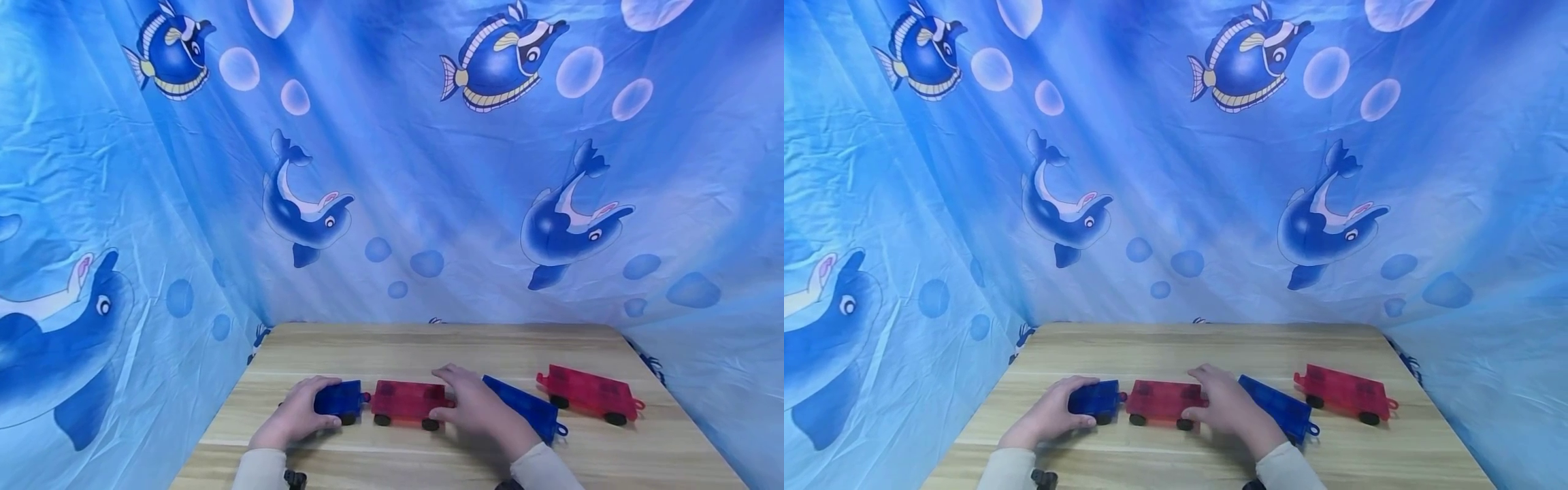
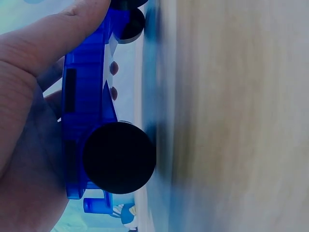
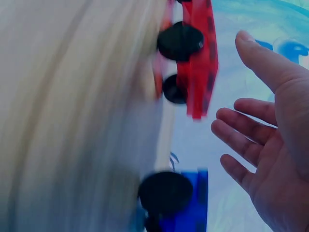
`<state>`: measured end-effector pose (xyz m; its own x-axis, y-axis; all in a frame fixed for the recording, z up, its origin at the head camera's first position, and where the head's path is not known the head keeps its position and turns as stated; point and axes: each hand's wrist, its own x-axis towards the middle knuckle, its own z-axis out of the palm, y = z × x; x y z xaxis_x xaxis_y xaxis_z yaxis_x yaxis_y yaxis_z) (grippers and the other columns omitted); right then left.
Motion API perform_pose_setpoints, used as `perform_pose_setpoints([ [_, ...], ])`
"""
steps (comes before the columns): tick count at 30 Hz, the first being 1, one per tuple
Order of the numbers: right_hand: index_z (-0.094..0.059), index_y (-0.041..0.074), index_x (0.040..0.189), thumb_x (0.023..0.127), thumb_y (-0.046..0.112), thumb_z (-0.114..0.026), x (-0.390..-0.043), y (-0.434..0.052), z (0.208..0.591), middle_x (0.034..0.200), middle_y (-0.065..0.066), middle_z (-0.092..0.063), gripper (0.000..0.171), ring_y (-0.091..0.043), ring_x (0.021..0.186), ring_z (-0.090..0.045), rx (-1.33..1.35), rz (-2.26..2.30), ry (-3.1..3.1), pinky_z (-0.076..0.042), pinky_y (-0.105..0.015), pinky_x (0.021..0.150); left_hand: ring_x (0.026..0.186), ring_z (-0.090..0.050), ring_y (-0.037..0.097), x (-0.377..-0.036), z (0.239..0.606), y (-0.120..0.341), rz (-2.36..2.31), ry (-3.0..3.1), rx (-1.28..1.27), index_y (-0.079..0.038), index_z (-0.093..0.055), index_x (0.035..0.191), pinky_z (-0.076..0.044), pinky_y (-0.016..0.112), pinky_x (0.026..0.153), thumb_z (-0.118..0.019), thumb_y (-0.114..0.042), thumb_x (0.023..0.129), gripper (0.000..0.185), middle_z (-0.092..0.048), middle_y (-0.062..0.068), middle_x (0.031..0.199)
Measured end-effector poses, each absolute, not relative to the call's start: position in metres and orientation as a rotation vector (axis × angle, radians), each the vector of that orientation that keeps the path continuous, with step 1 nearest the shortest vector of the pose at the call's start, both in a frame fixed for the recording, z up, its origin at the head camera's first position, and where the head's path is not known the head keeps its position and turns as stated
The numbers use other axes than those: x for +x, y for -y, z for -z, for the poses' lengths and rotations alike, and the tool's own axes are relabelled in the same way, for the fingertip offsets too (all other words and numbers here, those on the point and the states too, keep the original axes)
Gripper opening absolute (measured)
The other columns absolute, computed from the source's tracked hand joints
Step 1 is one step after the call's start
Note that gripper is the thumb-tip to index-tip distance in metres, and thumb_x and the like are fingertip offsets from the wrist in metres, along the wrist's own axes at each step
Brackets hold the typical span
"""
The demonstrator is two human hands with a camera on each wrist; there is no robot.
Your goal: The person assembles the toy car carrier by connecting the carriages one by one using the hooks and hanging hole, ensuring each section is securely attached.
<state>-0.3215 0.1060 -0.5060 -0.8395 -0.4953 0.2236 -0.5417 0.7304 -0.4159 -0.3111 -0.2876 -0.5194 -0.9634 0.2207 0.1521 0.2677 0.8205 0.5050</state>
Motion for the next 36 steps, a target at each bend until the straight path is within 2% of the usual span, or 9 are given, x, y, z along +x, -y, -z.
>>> perform_pose_setpoints([
  [10,-0.053,0.021,0.137,0.081,0.051,-0.073,-0.313,-0.153,0.509,0.131,0.006,-0.053,0.067,-0.023,0.122,-0.05,0.766,-0.679,2.76,-0.04,-0.052,0.099,0.126,-0.043,0.034,-0.313,0.521,0.294,0.824,2.914,-0.361,-0.032,-0.056,0.134,-0.036,0.062,0.096,-0.084,-0.055,0.061,0.081,-0.055,-0.006,0.133],
  [15,-0.051,0.022,0.14,0.08,0.051,-0.075,-0.31,-0.175,0.514,0.136,0.005,-0.049,0.07,-0.025,0.126,-0.046,0.67,-0.702,2.774,-0.039,-0.052,0.1,0.125,-0.044,0.035,-0.314,0.523,0.296,0.833,2.908,-0.366,-0.032,-0.055,0.134,-0.038,0.063,0.094,-0.084,-0.056,0.061,0.082,-0.055,-0.005,0.133],
  [19,-0.052,0.024,0.14,0.077,0.053,-0.076,-0.308,-0.192,0.516,0.139,0.003,-0.047,0.073,-0.026,0.127,-0.045,0.595,-0.672,2.776,-0.042,-0.054,0.097,0.125,-0.044,0.035,-0.313,0.522,0.297,0.846,2.918,-0.344,-0.032,-0.055,0.135,-0.039,0.063,0.094,-0.084,-0.054,0.062,0.082,-0.054,-0.005,0.133],
  [24,-0.052,0.02,0.14,0.072,0.056,-0.078,-0.305,-0.208,0.52,0.139,-0.001,-0.048,0.081,-0.029,0.127,-0.045,0.529,-0.639,2.786,-0.038,-0.059,0.097,0.125,-0.044,0.034,-0.313,0.522,0.299,0.841,2.925,-0.327,-0.032,-0.056,0.134,-0.038,0.061,0.095,-0.086,-0.052,0.061,0.081,-0.054,-0.006,0.133],
  [30,-0.053,0.014,0.138,0.069,0.066,-0.075,-0.302,-0.218,0.525,0.134,-0.003,-0.052,0.09,-0.029,0.123,-0.048,0.466,-0.605,2.832,-0.037,-0.059,0.096,0.134,-0.032,0.041,-0.315,0.523,0.302,0.86,2.925,-0.319,-0.032,-0.055,0.134,-0.03,0.065,0.101,-0.086,-0.051,0.062,0.081,-0.053,-0.008,0.134],
  [36,-0.054,0.011,0.137,0.068,0.068,-0.074,-0.301,-0.222,0.526,0.127,-0.005,-0.056,0.091,-0.029,0.116,-0.053,0.434,-0.59,2.9,-0.043,-0.057,0.092,0.138,-0.022,0.046,-0.315,0.523,0.306,0.852,2.933,-0.304,-0.029,-0.055,0.135,-0.02,0.066,0.105,-0.086,-0.05,0.062,0.082,-0.053,-0.004,0.136],
])
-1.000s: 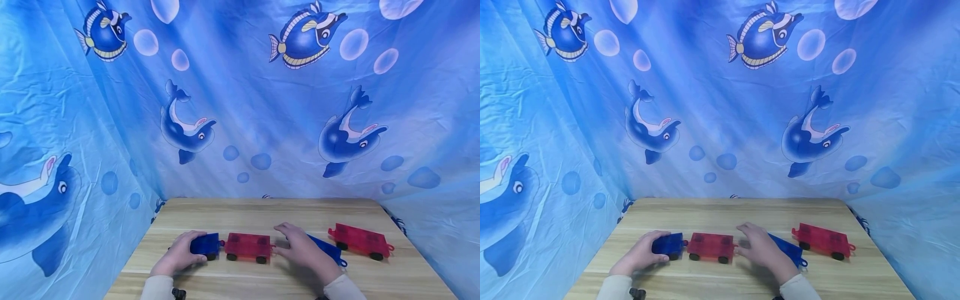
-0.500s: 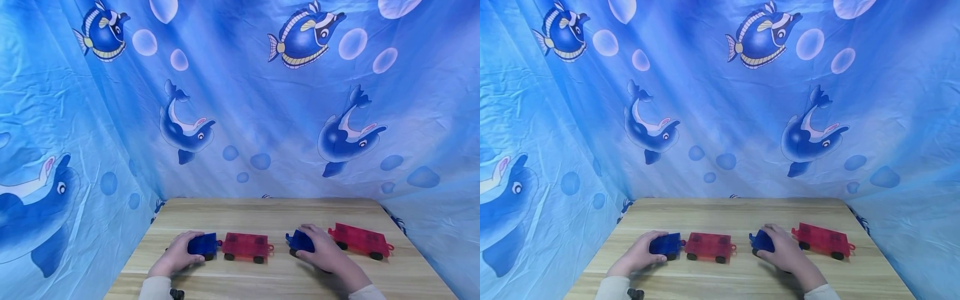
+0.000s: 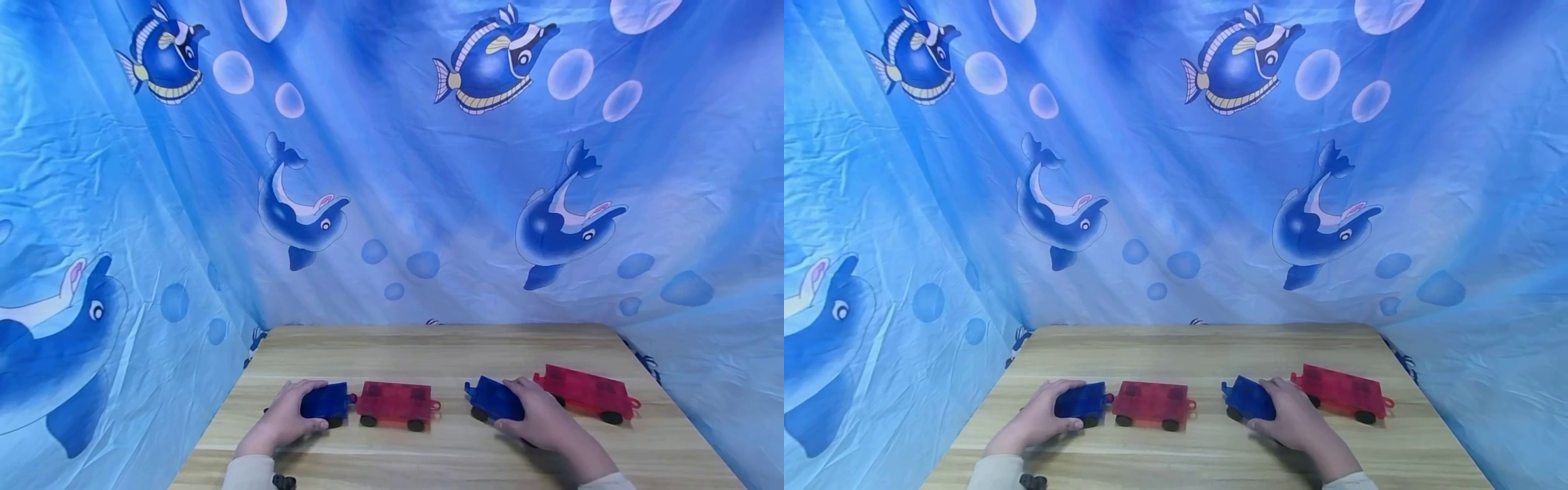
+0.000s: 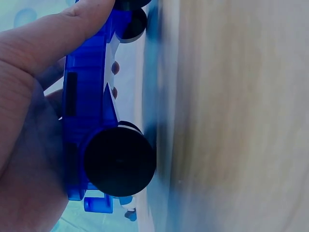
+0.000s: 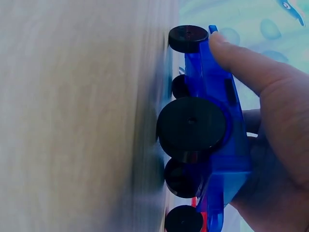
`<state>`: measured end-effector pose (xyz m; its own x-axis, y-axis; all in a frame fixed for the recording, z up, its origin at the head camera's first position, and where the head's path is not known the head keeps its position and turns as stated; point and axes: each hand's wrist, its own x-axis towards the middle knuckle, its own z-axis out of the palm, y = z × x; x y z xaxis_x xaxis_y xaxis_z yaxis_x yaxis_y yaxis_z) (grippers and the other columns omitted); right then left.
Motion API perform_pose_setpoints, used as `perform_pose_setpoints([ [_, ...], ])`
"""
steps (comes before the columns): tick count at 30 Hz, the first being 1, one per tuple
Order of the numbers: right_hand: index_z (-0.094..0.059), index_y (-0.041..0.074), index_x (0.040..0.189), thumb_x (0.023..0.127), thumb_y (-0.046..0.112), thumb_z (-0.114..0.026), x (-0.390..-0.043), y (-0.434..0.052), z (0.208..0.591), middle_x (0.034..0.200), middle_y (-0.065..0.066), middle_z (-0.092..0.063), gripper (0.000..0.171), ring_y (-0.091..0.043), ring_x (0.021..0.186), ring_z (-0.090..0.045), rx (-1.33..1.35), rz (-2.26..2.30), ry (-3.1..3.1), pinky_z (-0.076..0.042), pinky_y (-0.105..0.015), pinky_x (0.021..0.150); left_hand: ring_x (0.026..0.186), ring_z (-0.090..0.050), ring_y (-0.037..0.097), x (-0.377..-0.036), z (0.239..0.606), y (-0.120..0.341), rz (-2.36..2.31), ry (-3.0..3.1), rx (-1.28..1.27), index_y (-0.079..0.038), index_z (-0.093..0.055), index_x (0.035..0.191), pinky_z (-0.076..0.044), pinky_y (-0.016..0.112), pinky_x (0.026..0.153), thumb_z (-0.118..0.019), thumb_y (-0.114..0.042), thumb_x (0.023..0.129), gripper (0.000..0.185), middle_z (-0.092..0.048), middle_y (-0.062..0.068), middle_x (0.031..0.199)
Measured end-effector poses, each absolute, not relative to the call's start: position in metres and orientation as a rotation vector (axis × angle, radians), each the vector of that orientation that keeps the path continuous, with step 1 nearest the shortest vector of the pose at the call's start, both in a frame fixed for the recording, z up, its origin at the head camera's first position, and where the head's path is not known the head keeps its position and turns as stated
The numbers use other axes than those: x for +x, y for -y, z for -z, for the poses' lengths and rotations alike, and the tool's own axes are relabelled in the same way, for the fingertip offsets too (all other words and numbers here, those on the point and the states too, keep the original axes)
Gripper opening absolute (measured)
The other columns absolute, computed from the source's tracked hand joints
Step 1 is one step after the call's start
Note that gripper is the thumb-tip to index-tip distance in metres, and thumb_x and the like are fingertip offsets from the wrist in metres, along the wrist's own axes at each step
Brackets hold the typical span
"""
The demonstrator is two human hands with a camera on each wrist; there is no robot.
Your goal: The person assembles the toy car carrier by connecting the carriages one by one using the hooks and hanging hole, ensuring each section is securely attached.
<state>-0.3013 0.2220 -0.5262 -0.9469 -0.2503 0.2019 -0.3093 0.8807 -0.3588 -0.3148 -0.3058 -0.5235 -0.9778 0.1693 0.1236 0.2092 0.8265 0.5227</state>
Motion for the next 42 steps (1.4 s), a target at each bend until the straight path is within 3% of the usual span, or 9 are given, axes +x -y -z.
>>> perform_pose_setpoints([
  [4,-0.053,0.011,0.137,0.068,0.069,-0.073,-0.302,-0.223,0.527,0.129,-0.009,-0.055,0.093,-0.032,0.118,-0.052,0.416,-0.615,2.938,-0.045,-0.058,0.091,0.137,-0.025,0.045,-0.315,0.523,0.309,0.842,2.929,-0.309,-0.028,-0.055,0.135,-0.016,0.063,0.109,-0.086,-0.049,0.063,0.082,-0.053,-0.002,0.136],
  [10,-0.054,0.01,0.136,0.068,0.067,-0.074,-0.303,-0.223,0.526,0.128,-0.008,-0.056,0.091,-0.03,0.117,-0.053,0.411,-0.628,2.951,-0.045,-0.057,0.091,0.129,-0.044,0.033,-0.315,0.52,0.31,0.793,2.91,-0.357,-0.023,-0.057,0.133,-0.008,0.054,0.113,-0.089,-0.042,0.062,0.08,-0.058,0.0,0.13],
  [16,-0.056,0.009,0.134,0.067,0.065,-0.076,-0.306,-0.221,0.523,0.124,-0.008,-0.057,0.09,-0.029,0.112,-0.055,0.42,-0.581,2.97,-0.046,-0.056,0.09,0.131,-0.041,0.034,-0.313,0.51,0.302,0.752,2.92,-0.344,-0.023,-0.052,0.139,-0.005,0.054,0.114,-0.088,-0.05,0.06,0.091,-0.053,0.003,0.136],
  [20,-0.057,0.009,0.133,0.066,0.063,-0.078,-0.309,-0.219,0.518,0.122,-0.008,-0.057,0.089,-0.028,0.108,-0.056,0.428,-0.532,2.994,-0.047,-0.055,0.089,0.135,-0.032,0.039,-0.31,0.497,0.288,0.82,2.928,-0.345,-0.029,-0.044,0.144,-0.02,0.059,0.109,-0.084,-0.054,0.066,0.092,-0.046,0.003,0.144],
  [25,-0.058,0.009,0.132,0.064,0.064,-0.079,-0.313,-0.217,0.511,0.125,-0.009,-0.056,0.09,-0.029,0.108,-0.056,0.415,-0.511,3.014,-0.048,-0.056,0.088,0.132,-0.039,0.028,-0.315,0.485,0.26,0.908,2.859,-0.52,-0.033,-0.043,0.143,-0.039,0.053,0.1,-0.077,-0.053,0.076,0.078,-0.045,-0.003,0.142],
  [33,-0.06,0.011,0.129,0.064,0.061,-0.081,-0.318,-0.207,0.508,0.121,-0.007,-0.058,0.085,-0.025,0.105,-0.057,0.411,-0.543,3.03,-0.048,-0.055,0.087,0.131,-0.04,0.022,-0.328,0.486,0.218,0.901,2.809,-0.703,-0.038,-0.042,0.142,-0.042,0.05,0.098,-0.063,-0.07,0.077,0.076,-0.044,-0.01,0.142],
  [38,-0.06,0.012,0.13,0.063,0.062,-0.081,-0.322,-0.203,0.508,0.126,-0.01,-0.057,0.086,-0.029,0.11,-0.056,0.396,-0.552,3.039,-0.046,-0.057,0.089,0.132,-0.04,0.023,-0.332,0.487,0.196,0.886,2.843,-0.747,-0.038,-0.041,0.143,-0.042,0.052,0.098,-0.063,-0.07,0.076,0.078,-0.043,-0.009,0.142],
  [42,-0.059,0.012,0.132,0.063,0.063,-0.08,-0.326,-0.2,0.508,0.13,-0.011,-0.055,0.088,-0.031,0.113,-0.055,0.398,-0.569,3.039,-0.045,-0.058,0.09,0.129,-0.043,0.023,-0.336,0.491,0.176,0.871,2.864,-0.777,-0.039,-0.043,0.142,-0.043,0.051,0.097,-0.071,-0.062,0.076,0.075,-0.045,-0.008,0.14],
])
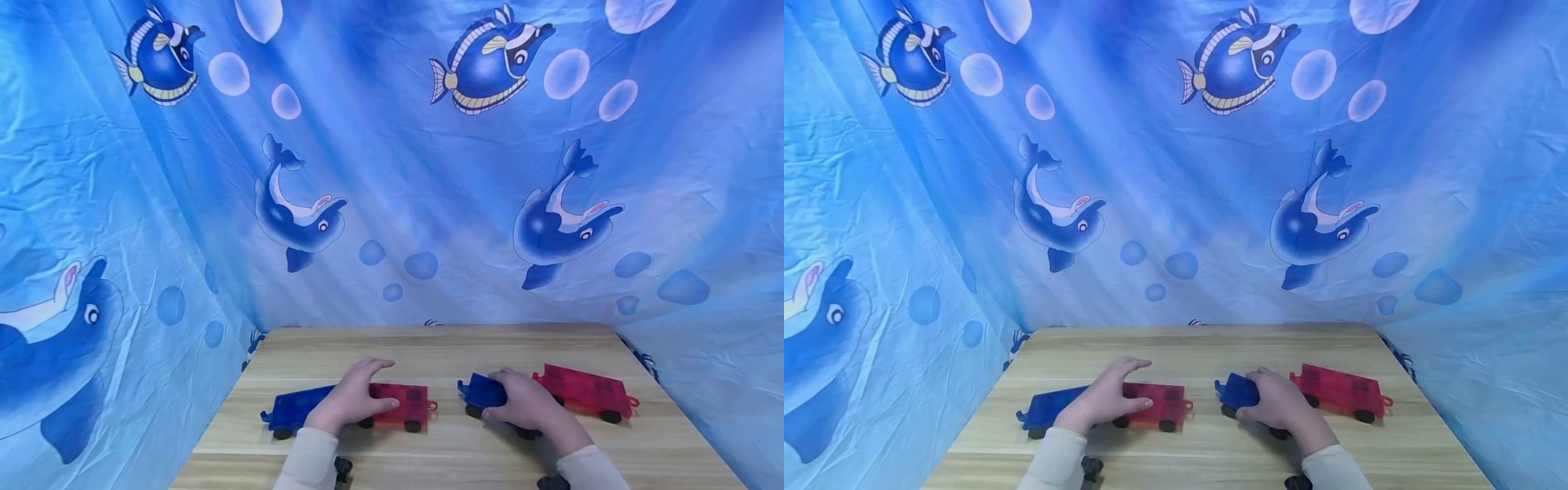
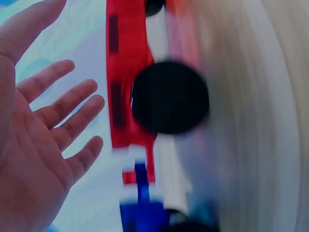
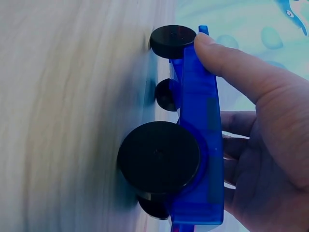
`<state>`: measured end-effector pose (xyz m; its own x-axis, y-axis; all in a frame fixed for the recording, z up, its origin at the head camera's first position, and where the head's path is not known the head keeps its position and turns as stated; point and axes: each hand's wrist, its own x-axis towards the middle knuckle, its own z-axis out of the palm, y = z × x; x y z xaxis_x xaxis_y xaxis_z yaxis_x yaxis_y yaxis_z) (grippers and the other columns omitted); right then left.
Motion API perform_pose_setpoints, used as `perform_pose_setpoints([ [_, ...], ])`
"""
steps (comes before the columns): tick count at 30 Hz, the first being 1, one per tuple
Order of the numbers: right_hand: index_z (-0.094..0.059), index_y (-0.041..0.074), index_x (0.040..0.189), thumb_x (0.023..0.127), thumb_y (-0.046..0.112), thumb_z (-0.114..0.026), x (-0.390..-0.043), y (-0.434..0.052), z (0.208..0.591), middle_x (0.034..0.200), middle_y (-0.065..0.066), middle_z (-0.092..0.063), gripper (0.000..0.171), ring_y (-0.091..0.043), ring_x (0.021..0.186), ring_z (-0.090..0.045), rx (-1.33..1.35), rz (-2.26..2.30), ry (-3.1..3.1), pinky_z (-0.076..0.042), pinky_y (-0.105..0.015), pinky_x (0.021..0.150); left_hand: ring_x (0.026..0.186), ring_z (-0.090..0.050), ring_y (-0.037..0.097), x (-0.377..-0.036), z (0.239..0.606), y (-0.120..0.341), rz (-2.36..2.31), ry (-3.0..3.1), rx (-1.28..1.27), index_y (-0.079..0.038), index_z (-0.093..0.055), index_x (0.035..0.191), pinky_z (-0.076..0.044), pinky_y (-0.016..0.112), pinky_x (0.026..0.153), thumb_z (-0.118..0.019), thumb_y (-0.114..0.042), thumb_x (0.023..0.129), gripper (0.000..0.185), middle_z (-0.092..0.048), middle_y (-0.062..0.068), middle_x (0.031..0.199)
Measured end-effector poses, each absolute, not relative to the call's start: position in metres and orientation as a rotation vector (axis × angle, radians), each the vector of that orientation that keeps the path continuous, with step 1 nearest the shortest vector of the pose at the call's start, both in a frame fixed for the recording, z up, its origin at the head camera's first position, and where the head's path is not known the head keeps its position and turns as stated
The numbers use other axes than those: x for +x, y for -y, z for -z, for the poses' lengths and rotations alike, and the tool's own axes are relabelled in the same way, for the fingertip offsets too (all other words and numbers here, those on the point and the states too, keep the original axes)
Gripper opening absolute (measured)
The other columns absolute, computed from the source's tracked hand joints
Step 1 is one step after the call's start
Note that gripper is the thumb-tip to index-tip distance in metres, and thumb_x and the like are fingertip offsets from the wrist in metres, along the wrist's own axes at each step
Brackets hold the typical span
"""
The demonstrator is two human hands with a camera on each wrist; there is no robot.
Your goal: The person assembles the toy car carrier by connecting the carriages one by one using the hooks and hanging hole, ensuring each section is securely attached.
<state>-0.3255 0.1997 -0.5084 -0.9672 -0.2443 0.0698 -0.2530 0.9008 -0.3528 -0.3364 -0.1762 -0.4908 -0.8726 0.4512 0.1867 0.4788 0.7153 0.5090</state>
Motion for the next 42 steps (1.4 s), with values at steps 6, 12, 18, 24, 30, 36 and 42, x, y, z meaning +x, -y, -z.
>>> perform_pose_setpoints([
  [6,-0.058,0.013,0.132,0.064,0.062,-0.081,-0.33,-0.196,0.51,0.126,-0.008,-0.057,0.087,-0.029,0.11,-0.056,0.412,-0.617,3.02,-0.046,-0.056,0.09,0.124,-0.045,0.018,-0.34,0.504,0.15,0.876,2.915,-0.843,-0.04,-0.048,0.137,-0.046,0.044,0.094,-0.081,-0.057,0.068,0.078,-0.047,-0.012,0.136],
  [12,-0.058,0.014,0.132,0.064,0.061,-0.081,-0.332,-0.195,0.512,0.122,-0.003,-0.059,0.086,-0.025,0.107,-0.057,0.429,-0.624,3.002,-0.047,-0.054,0.088,0.114,-0.05,0.013,-0.339,0.513,0.142,0.79,2.947,-0.861,-0.029,-0.056,0.133,-0.047,0.039,0.092,-0.087,-0.054,0.061,0.082,-0.055,-0.013,0.126],
  [18,-0.058,0.017,0.132,0.066,0.061,-0.079,-0.333,-0.194,0.516,0.122,-0.002,-0.058,0.082,-0.024,0.106,-0.057,0.444,-0.581,2.978,-0.048,-0.052,0.085,0.11,-0.054,0.016,-0.338,0.511,0.145,0.817,2.949,-0.808,-0.023,-0.057,0.131,-0.048,0.04,0.089,-0.089,-0.043,0.063,0.078,-0.058,-0.006,0.123],
  [24,-0.056,0.018,0.135,0.067,0.062,-0.078,-0.334,-0.191,0.52,0.126,-0.004,-0.057,0.083,-0.026,0.111,-0.055,0.43,-0.581,2.989,-0.047,-0.055,0.087,0.107,-0.054,0.016,-0.34,0.51,0.151,0.856,2.97,-0.78,-0.024,-0.057,0.13,-0.049,0.039,0.087,-0.09,-0.043,0.063,0.077,-0.058,-0.007,0.121],
  [30,-0.053,0.021,0.138,0.069,0.062,-0.077,-0.331,-0.186,0.515,0.136,-0.009,-0.052,0.085,-0.032,0.118,-0.051,0.397,-0.575,3.03,-0.044,-0.061,0.087,0.107,-0.054,0.018,-0.341,0.512,0.157,0.909,2.981,-0.74,-0.024,-0.057,0.129,-0.051,0.041,0.085,-0.09,-0.043,0.063,0.076,-0.058,-0.005,0.121],
  [36,-0.052,0.022,0.139,0.069,0.063,-0.077,-0.329,-0.184,0.517,0.137,-0.007,-0.051,0.085,-0.031,0.12,-0.051,0.405,-0.587,3.035,-0.044,-0.059,0.09,0.107,-0.054,0.018,-0.339,0.512,0.16,0.956,2.975,-0.736,-0.022,-0.057,0.131,-0.05,0.041,0.085,-0.09,-0.041,0.063,0.078,-0.058,-0.004,0.123],
  [42,-0.052,0.013,0.138,0.072,0.056,-0.079,-0.327,-0.181,0.514,0.132,-0.008,-0.054,0.083,-0.03,0.117,-0.052,0.51,-0.675,2.994,-0.044,-0.055,0.093,0.106,-0.055,0.018,-0.34,0.511,0.16,1.027,2.965,-0.702,-0.022,-0.056,0.133,-0.05,0.039,0.084,-0.091,-0.038,0.063,0.079,-0.058,-0.004,0.122],
])
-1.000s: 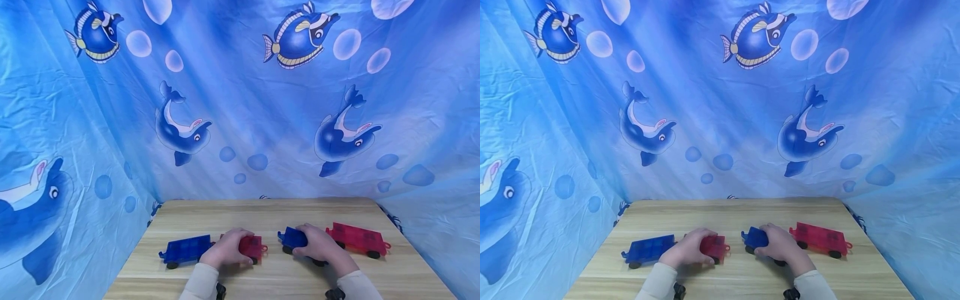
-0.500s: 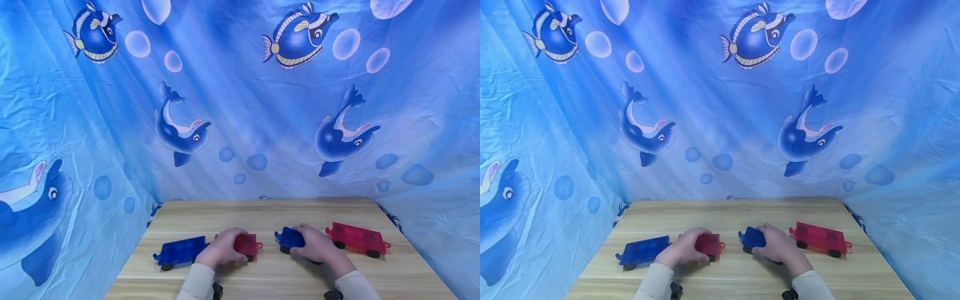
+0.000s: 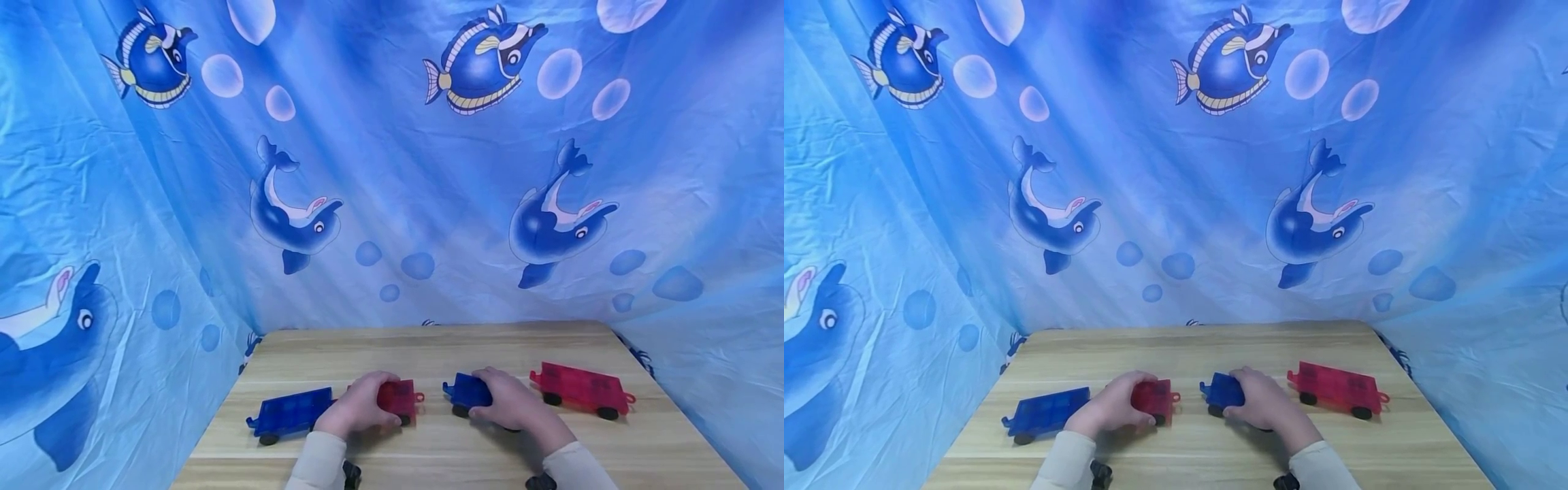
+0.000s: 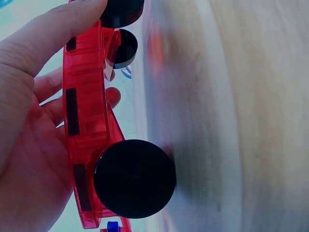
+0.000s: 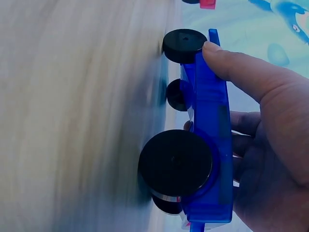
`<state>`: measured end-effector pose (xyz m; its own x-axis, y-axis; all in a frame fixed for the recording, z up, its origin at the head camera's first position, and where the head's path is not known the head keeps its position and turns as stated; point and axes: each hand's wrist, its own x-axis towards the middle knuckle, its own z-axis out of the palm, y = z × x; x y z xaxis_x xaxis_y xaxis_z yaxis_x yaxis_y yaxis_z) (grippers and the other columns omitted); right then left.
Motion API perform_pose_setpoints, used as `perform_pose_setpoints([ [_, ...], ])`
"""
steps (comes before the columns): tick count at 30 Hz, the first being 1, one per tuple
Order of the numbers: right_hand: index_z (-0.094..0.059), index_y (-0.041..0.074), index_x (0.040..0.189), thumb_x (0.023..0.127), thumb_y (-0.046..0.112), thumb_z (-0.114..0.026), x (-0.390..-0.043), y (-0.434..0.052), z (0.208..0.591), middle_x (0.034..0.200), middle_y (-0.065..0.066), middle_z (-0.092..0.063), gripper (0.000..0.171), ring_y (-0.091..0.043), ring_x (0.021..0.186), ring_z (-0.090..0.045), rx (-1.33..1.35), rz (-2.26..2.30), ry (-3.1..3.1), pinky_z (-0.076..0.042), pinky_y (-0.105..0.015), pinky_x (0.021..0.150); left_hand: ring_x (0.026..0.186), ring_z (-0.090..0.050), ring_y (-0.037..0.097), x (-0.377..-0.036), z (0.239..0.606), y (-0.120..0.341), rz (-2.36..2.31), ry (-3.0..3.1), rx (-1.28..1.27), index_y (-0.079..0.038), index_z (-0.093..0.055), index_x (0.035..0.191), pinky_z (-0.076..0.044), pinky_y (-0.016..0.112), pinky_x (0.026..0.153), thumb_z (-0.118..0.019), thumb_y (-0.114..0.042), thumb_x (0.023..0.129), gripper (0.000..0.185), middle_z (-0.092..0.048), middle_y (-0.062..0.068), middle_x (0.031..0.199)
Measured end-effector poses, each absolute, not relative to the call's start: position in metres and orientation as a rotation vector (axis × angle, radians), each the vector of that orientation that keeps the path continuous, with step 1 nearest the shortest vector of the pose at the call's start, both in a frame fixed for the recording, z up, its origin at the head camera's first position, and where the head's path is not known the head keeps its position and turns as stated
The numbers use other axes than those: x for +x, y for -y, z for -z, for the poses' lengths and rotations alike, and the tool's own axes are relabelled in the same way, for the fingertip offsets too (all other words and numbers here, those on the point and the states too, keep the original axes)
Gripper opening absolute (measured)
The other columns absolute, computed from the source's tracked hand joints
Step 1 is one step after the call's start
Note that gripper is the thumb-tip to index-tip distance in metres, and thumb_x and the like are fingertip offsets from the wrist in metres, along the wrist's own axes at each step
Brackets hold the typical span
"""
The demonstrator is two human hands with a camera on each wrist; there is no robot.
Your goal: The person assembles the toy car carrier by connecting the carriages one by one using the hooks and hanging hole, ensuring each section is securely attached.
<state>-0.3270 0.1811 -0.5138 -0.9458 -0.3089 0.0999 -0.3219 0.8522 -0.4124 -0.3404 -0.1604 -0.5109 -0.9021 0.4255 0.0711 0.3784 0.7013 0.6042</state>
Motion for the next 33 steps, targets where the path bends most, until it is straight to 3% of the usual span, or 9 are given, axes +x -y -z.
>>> perform_pose_setpoints([
  [14,-0.052,0.01,0.136,0.074,0.053,-0.079,-0.324,-0.171,0.516,0.126,-0.006,-0.056,0.08,-0.028,0.112,-0.055,0.639,-0.722,2.946,-0.045,-0.053,0.092,0.108,-0.056,0.018,-0.34,0.509,0.16,-1.03,-2.805,0.651,-0.025,-0.053,0.135,-0.051,0.042,0.087,-0.088,-0.043,0.065,0.081,-0.056,-0.006,0.124],
  [33,-0.052,0.015,0.137,0.075,0.051,-0.078,-0.318,-0.16,0.514,0.122,-0.005,-0.054,0.076,-0.028,0.11,-0.055,0.716,-0.724,2.91,-0.047,-0.052,0.091,0.108,-0.055,0.016,-0.34,0.512,0.152,-0.996,-2.858,0.654,-0.025,-0.054,0.136,-0.052,0.042,0.085,-0.088,-0.048,0.064,0.083,-0.056,-0.009,0.123],
])
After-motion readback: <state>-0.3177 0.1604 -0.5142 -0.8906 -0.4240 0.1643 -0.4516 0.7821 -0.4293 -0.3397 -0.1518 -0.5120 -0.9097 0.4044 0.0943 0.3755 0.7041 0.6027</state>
